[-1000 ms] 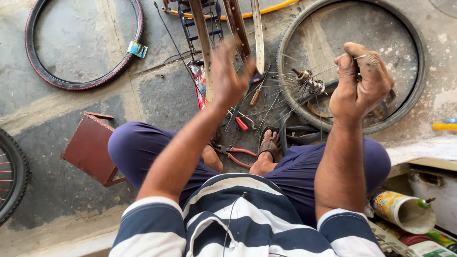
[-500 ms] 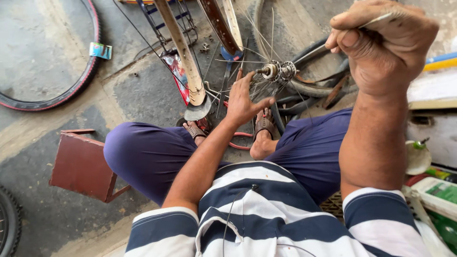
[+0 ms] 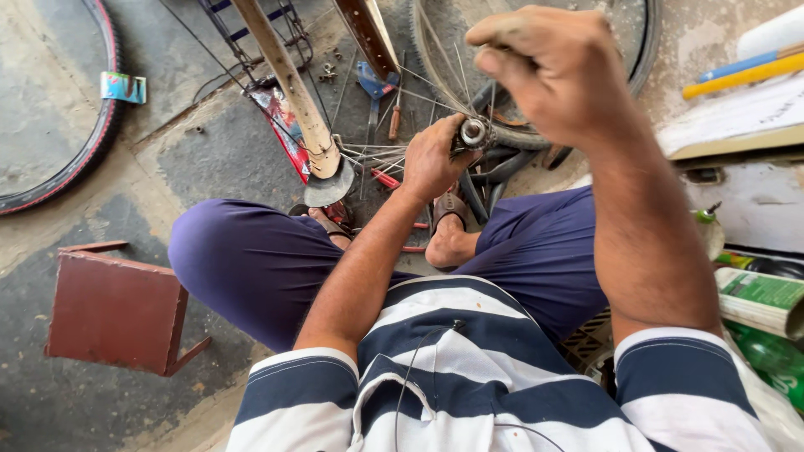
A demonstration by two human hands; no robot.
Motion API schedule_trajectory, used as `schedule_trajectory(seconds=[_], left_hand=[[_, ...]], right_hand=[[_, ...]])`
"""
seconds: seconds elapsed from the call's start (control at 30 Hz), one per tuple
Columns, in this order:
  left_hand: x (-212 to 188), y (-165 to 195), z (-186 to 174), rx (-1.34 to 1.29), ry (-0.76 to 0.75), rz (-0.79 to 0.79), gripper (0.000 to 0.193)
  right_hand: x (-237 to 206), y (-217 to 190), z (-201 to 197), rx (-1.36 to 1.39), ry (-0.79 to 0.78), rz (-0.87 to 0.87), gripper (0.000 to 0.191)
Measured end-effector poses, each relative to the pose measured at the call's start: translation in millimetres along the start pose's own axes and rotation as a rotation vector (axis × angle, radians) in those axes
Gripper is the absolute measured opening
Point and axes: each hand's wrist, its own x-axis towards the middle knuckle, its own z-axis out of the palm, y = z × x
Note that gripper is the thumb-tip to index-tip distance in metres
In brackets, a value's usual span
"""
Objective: The person sits on the ground holding a bicycle wheel rim on their lap and removes old spokes from it. They pull spokes loose by hand, then use pliers to grip and cut or twist the spokes free from the rim and hub, working around the wheel.
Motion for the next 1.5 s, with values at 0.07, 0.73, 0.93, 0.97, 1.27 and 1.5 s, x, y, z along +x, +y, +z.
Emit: schedule_trajectory(seconds=[0.07, 0.73, 0.93, 0.97, 1.27, 1.5], left_hand=[[0, 6, 2, 0.001, -0.030, -0.012, 0.060], [7, -4, -10, -0.150, 0.079, -0.130, 0.063], [6, 0, -13, -0.147, -0.003, -0.104, 0.066], [5, 2, -13, -0.150, -0.020, -0.089, 0.066], [7, 18, -13, -0.055, -0.112, -0.014, 0.061], [2, 12, -12, -0.043, -0.091, -0.042, 0.060]], right_hand=[[-3, 7, 15, -0.076, -0.063, 0.013, 0.007], [-148, 102, 101, -0.041, -0.139, 0.571, 0.037], [-138, 125, 107, 0.363, 0.212, 0.914, 0.025], [-131, 129, 106, 0.420, 0.206, 0.926, 0.026], [-82, 150, 109, 0.766, 0.078, 1.108, 0.024], [-105, 143, 90, 1.052, 0.177, 1.055, 0.018]])
